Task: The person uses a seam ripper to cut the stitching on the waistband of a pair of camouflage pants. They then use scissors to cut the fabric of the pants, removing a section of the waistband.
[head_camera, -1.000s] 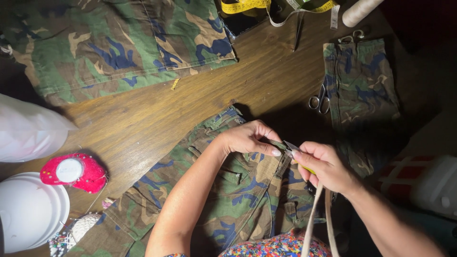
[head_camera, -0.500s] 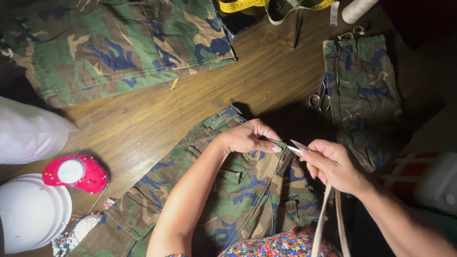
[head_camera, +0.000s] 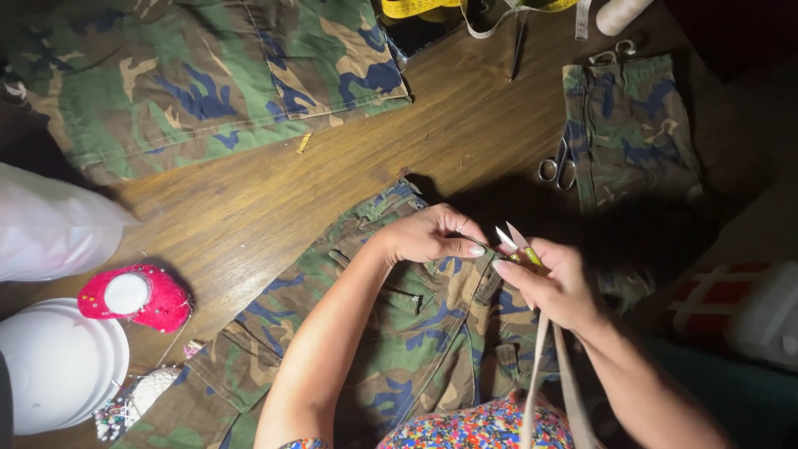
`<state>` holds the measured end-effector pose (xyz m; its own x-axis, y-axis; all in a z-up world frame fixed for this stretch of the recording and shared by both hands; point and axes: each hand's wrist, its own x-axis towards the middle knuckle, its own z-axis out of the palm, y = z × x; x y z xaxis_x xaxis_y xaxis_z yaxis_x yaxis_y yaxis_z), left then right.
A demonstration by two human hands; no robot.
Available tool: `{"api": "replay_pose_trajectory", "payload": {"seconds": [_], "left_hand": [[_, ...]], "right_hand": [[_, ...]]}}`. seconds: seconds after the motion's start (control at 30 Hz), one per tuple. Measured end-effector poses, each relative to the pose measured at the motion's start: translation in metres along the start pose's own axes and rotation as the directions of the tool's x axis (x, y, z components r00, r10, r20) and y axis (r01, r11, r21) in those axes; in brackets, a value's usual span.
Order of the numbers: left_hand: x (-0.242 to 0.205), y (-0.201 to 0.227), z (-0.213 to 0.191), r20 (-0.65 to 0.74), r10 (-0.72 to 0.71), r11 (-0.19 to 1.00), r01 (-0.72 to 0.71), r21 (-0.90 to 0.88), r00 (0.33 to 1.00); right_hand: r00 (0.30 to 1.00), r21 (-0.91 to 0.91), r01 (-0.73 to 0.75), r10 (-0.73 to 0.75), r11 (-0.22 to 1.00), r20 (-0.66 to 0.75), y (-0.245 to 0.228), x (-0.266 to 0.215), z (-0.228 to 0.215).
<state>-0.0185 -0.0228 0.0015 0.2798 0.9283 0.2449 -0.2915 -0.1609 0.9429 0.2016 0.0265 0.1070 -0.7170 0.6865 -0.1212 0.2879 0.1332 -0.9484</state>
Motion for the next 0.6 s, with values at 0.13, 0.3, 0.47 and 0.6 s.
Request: {"api": "replay_pose_trajectory", "payload": {"seconds": [0.13, 0.3, 0.47, 0.6], "left_hand": [[-0.008, -0.013, 0.002, -0.029, -0.020, 0.999, 0.021, 0.030, 0.999], [-0.016, 0.005, 0.017, -0.086, -0.037, 0.993, 0.047, 0.112, 0.996], [-0.013, 0.068, 0.035, -0.163, 0.144, 0.917, -0.070, 0.393, 0.976], [-0.015, 0.081, 0.071, -0.265, 0.348, 0.415, 0.106, 0.904, 0.899]], "right_hand": [[0.991, -0.217, 0.067, -0.090, 0.974, -0.100, 0.009, 0.001, -0.003], [0.955, -0.252, 0.105, -0.168, 0.962, -0.245, 0.026, -0.007, 0.011], [0.936, -0.366, 0.140, -0.244, 0.920, -0.254, 0.022, -0.013, 0.012], [0.955, -0.247, 0.139, -0.196, 0.959, -0.222, -0.001, -0.016, 0.010]]}}
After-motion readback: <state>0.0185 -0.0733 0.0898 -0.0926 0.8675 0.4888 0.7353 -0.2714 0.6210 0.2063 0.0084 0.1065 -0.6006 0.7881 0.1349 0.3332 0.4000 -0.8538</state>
